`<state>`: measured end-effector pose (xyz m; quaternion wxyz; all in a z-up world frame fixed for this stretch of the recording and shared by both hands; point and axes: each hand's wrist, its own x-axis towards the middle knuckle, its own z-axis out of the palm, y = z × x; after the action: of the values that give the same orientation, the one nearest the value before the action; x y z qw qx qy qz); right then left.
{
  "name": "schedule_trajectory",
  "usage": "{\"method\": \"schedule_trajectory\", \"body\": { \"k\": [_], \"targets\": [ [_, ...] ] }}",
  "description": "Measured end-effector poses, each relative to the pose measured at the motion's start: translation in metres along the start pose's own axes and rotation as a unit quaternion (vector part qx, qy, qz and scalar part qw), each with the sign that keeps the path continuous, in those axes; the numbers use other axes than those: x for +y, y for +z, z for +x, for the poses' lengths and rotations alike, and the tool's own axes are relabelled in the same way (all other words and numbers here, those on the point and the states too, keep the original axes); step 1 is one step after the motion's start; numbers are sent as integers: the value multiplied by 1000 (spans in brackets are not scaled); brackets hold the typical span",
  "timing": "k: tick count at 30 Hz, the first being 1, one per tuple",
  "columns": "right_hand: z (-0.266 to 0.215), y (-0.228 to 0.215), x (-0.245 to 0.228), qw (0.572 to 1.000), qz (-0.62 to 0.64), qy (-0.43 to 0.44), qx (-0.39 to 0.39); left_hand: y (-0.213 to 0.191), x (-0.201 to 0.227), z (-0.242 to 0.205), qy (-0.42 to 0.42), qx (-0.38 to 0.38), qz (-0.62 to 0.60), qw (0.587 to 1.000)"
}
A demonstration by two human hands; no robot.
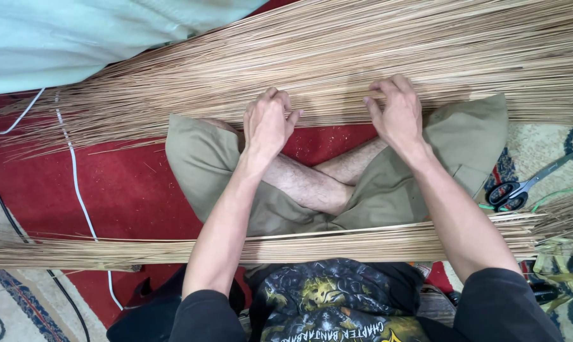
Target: A person sitting on the floor sorts and aligns long, thin wooden sticks into bundles by tapping them against the ground.
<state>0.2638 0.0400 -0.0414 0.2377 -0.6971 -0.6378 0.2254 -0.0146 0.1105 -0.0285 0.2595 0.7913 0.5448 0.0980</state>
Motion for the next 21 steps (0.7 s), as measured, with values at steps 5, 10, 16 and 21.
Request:
{"method": "schedule_trajectory", "body": {
  "k": [5,10,16,21],
  "targets": [
    [26,-3,-14,984,-149,-66,69,8,-13,25,-20,43,46,998],
    [29,26,26,983,-166,-58,59,36,-24,32,-8,11,60,998],
    [30,37,47,978,-185,-56,75,46,-33,34,-14,-18,44,999],
    [30,39,52,979,-181,-50,79,50,-41,38,-15,-14,39,999]
  ]
}}
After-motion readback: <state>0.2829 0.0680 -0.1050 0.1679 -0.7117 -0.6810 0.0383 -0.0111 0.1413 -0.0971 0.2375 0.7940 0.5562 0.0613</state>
